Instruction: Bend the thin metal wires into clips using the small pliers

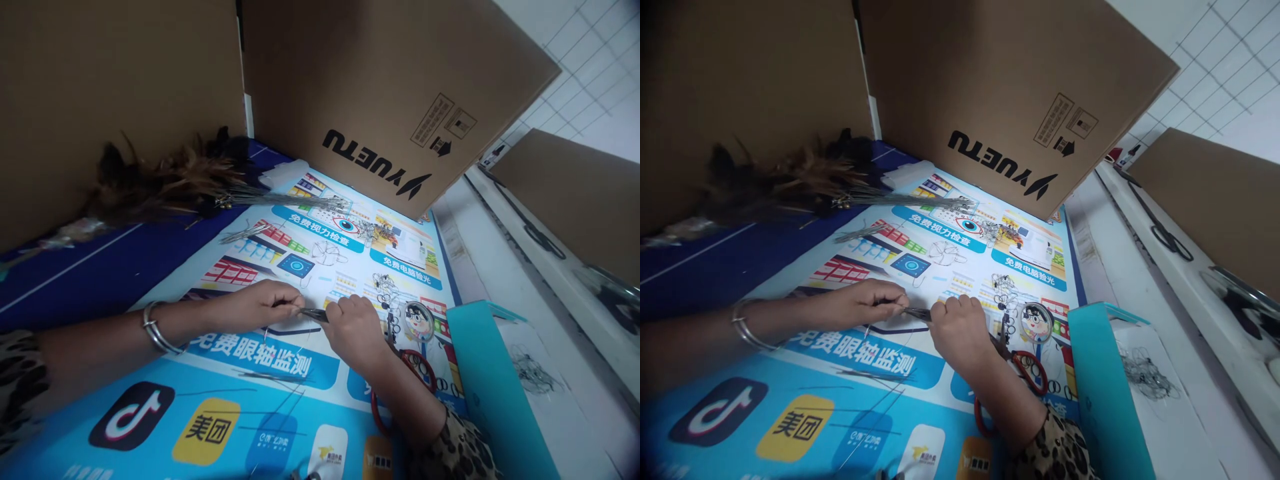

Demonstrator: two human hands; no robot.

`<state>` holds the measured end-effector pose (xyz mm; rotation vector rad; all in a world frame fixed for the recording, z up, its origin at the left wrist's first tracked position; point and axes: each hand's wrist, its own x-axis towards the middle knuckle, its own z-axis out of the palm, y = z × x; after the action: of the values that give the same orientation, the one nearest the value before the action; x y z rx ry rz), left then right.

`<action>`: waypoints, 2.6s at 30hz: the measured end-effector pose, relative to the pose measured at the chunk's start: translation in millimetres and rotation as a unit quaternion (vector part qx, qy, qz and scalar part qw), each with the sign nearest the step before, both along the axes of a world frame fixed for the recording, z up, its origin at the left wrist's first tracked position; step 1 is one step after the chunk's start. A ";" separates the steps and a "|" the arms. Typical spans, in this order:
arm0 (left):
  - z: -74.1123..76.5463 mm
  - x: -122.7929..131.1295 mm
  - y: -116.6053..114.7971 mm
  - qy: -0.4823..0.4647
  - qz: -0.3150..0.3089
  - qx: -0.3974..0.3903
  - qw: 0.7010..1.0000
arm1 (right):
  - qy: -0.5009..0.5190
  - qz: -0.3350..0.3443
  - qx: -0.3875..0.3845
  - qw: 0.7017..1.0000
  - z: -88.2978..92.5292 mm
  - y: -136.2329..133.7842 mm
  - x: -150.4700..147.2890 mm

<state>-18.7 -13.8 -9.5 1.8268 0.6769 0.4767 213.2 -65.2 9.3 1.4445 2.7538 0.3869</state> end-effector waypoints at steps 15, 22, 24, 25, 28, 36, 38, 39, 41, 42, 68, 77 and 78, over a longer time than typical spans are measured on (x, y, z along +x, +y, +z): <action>3.6 1.3 -1.4 0.013 0.003 -0.001 1.000 | 0.004 -0.021 -0.035 0.999 -1.3 0.2 -2.1; 2.8 2.7 -2.2 0.034 0.019 -0.017 0.999 | 0.003 -0.017 -0.040 0.999 2.9 1.4 -0.5; 2.6 2.5 -2.0 0.039 0.017 -0.015 0.999 | -0.005 -0.018 -0.045 0.999 2.9 1.8 -0.6; 2.8 2.4 -1.9 0.040 0.016 -0.014 0.999 | -0.008 -0.020 -0.048 0.999 2.7 1.8 -0.8; 3.7 2.3 -1.6 0.043 0.012 -0.009 0.999 | -0.017 -0.026 -0.057 0.998 2.7 1.1 -2.1; 3.5 2.0 -1.0 0.037 0.004 -0.015 0.999 | -0.024 -0.042 -0.085 0.995 6.1 -2.7 -4.4; 4.3 2.3 -1.5 0.034 0.004 -0.010 0.999 | -0.018 -0.045 -0.087 0.995 5.6 -2.4 -4.4; 4.3 2.5 -1.7 0.035 0.006 -0.007 0.999 | -0.013 -0.045 -0.086 0.995 5.3 -2.1 -4.3; 3.3 3.0 -2.2 0.042 0.018 0.000 0.999 | 0.003 -0.044 -0.085 0.995 4.8 -1.1 -4.1; 2.1 3.0 -2.3 0.046 0.025 0.006 0.999 | 0.012 -0.044 -0.086 0.995 5.0 -0.5 -3.8; -6.5 9.3 -5.5 0.002 0.248 0.000 0.969 | 0.220 0.003 0.004 0.975 -17.2 -5.9 -21.6; -3.3 7.4 -6.5 -0.002 0.219 -0.023 0.976 | 0.198 0.002 -0.063 0.978 -9.9 -4.8 -17.7; -3.5 7.0 -6.1 0.002 0.215 -0.026 0.976 | 0.196 0.002 -0.071 0.978 -8.4 -4.2 -16.3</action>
<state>-11.7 -19.9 -13.0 1.6299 1.0867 0.7304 196.8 -69.5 0.9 1.6299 2.9985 -0.1122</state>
